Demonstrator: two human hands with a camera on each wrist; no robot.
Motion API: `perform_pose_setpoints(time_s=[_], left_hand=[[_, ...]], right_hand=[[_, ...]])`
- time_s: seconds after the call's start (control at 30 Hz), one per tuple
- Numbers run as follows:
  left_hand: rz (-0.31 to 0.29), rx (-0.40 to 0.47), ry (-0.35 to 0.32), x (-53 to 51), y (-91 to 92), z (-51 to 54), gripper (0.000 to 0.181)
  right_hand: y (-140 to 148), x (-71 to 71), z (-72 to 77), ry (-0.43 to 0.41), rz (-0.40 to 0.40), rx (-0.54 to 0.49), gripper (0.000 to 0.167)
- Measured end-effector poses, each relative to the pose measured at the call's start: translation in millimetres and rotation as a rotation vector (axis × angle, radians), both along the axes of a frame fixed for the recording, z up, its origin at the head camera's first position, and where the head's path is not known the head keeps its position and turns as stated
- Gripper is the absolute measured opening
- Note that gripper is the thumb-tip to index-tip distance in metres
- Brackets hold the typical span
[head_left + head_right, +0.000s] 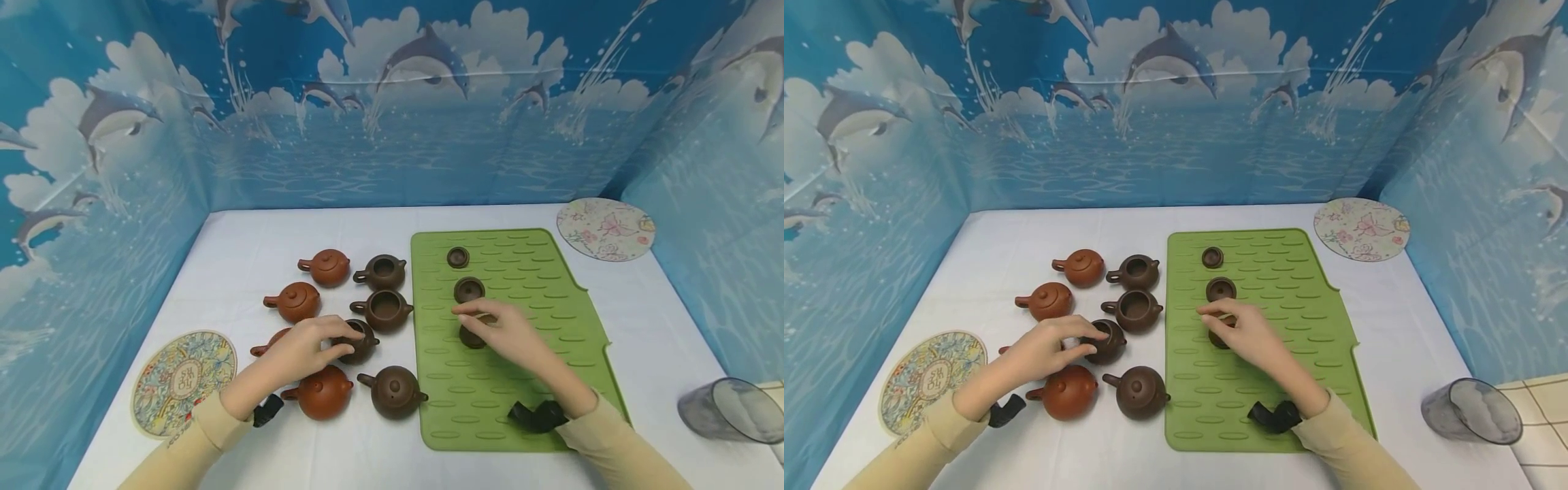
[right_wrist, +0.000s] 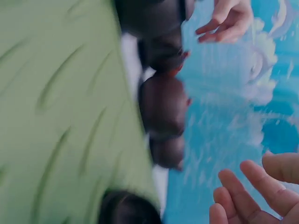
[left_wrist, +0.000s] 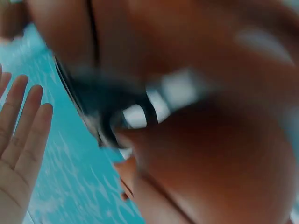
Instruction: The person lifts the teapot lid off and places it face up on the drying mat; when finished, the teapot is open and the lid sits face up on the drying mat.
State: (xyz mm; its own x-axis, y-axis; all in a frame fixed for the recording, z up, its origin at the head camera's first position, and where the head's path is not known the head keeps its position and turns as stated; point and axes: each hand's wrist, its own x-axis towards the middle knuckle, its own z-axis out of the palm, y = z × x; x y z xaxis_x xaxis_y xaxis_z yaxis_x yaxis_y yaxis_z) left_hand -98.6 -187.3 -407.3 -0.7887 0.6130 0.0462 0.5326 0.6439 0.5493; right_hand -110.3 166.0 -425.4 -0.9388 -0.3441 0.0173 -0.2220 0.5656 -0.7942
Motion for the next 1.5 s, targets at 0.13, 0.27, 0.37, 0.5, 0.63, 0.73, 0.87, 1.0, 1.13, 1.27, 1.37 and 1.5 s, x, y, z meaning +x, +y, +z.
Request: perform_pose_setpoints(time_s=[0.13,0.27,0.37,0.5,0.63,0.73,0.87,1.0,1.13,1.27,1.37,1.5], left_hand=[[-0.073,0.002,-0.052,10.5,10.3,-6.1,0.026],[-0.107,-0.010,-0.083,15.9,17.3,-13.7,0.025],[-0.107,-0.033,-0.085,17.9,21.1,-17.9,0.026],[-0.112,-0.063,-0.107,19.8,25.2,-22.0,0.026],[-0.122,-0.071,-0.129,20.1,28.7,-25.9,0.027],[-0.135,-0.059,-0.117,19.4,30.6,-27.7,0.027],[-0.149,-0.050,-0.103,18.0,31.6,-28.5,0.025],[-0.147,-0.052,-0.107,16.9,31.8,-29.2,0.023],[-0.144,-0.047,-0.118,15.6,30.9,-30.9,0.022],[-0.150,-0.041,-0.127,14.1,29.4,-32.8,0.023],[-0.159,-0.041,-0.123,12.8,29.2,-33.2,0.023],[-0.163,-0.041,-0.130,11.3,29.2,-32.7,0.022]], right_hand=[[-18,7.2,6.6,0.034,0.101,-0.040,0.022],[-34,14.3,5.1,0.029,0.206,-0.090,0.021],[-45,18.7,2.6,0.019,0.278,-0.121,0.023],[-57,23.6,-1.8,0.026,0.369,-0.133,0.022],[-68,27.9,-7.3,0.049,0.445,-0.099,0.021],[-74,30.8,-10.0,0.090,0.484,-0.052,0.020],[-79,34.4,-12.3,0.149,0.510,0.008,0.019],[-80,36.5,-13.2,0.169,0.503,0.046,0.020],[-81,36.6,-13.9,0.172,0.492,0.044,0.019],[-81,36.0,-15.6,0.184,0.492,0.012,0.016],[-81,35.4,-17.7,0.202,0.489,-0.024,0.016],[-79,34.5,-19.5,0.166,0.467,-0.085,0.015]])
